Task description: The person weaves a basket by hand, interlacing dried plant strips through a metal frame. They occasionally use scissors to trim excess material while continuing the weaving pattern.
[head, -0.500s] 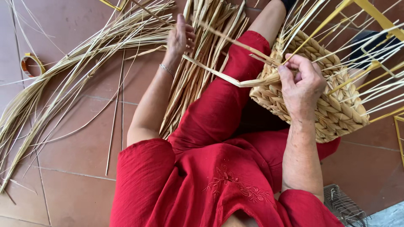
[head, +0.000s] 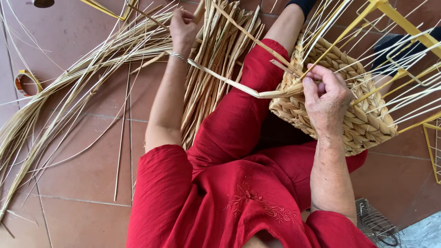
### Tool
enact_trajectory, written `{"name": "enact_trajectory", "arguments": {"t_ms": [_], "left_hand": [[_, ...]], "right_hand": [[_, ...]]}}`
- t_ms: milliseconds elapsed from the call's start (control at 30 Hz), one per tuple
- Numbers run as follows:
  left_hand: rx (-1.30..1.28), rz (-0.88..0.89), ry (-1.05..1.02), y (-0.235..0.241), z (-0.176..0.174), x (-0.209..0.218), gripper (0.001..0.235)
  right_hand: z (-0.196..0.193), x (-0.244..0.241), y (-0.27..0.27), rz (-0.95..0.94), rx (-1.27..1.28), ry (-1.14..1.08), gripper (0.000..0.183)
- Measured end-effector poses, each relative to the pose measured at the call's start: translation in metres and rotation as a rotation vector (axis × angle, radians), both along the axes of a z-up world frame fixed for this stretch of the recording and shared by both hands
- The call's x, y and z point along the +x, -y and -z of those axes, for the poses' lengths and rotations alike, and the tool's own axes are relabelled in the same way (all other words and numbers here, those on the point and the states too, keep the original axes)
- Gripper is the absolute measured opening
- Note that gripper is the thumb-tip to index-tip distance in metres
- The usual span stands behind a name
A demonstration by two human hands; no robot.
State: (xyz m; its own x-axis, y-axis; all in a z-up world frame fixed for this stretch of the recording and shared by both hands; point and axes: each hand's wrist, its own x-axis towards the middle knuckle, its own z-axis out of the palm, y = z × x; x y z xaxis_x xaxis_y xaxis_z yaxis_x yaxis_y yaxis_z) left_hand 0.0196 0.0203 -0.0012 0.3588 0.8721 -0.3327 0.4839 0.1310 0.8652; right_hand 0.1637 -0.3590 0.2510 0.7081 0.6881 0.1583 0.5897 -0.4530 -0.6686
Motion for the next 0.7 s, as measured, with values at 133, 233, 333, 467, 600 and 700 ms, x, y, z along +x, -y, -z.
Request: {"name": "enact_trajectory", "arguments": {"t_ms": [133, 233, 333, 467, 600, 700], "left_hand": [[-0.198, 0.035, 0.352, 0.009, -0.066, -0.03, 0.021], [0.041, 0.201, 0.492, 0.034, -0.136, -0.032, 0.026], [0.513, 0.419, 0.519, 0.079, -0.192, -0.018, 0.019], [0.934, 0.731, 0.498, 0.148, -0.219, 0.028, 0.024], [0.943, 0.773, 0.382, 0.181, -0.205, 0.065, 0.021], [0.846, 0.801, 0.384, 0.188, -0.193, 0.077, 0.02]], "right_hand": [[-0.002, 0.001, -0.003, -0.025, 0.036, 0.012, 0.023], [0.0, 0.002, -0.002, -0.008, 0.055, 0.024, 0.025], [0.007, 0.004, -0.002, 0.028, 0.051, 0.012, 0.026], [0.01, 0.006, -0.005, 0.028, 0.056, 0.054, 0.026], [0.008, 0.006, -0.003, 0.046, 0.014, -0.004, 0.024], [0.004, 0.007, -0.005, 0.036, 0.018, -0.039, 0.025]]}}
